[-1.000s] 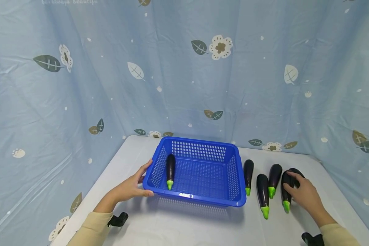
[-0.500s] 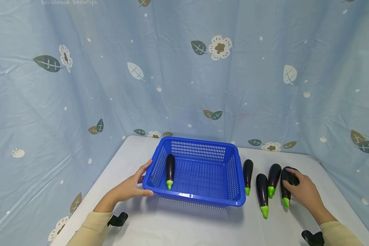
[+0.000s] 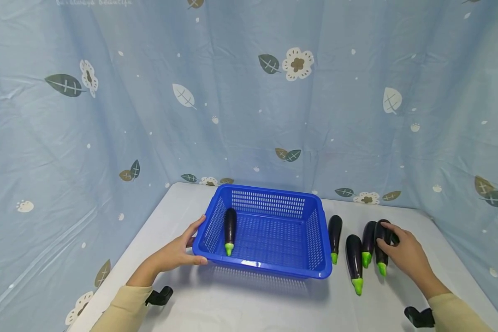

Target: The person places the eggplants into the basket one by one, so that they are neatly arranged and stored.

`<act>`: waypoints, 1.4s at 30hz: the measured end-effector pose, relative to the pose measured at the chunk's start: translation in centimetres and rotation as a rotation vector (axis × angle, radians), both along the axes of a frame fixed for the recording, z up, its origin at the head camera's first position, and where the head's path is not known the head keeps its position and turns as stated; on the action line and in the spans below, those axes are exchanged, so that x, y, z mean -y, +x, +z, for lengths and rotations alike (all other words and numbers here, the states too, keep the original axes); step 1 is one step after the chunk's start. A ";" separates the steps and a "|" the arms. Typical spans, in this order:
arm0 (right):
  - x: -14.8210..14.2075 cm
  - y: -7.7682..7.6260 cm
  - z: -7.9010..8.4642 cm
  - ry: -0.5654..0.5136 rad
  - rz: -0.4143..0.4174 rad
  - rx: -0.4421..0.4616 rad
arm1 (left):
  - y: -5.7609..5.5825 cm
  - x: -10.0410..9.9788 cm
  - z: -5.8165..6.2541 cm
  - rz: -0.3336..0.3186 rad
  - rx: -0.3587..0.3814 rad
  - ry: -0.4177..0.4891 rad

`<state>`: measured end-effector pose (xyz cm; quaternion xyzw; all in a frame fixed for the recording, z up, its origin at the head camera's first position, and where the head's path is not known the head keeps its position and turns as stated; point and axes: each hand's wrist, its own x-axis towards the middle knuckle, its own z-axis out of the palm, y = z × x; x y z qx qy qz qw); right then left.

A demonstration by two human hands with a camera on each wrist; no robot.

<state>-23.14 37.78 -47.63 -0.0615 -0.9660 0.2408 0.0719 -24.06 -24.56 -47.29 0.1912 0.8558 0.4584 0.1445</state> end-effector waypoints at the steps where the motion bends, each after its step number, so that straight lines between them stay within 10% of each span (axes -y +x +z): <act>1: 0.1 0.0 0.1 0.002 0.006 -0.009 | 0.0 0.0 0.0 0.002 0.000 -0.003; 42: 5.6 -1.5 1.5 -0.026 0.110 -0.069 | 0.2 0.0 0.1 -0.008 -0.009 0.010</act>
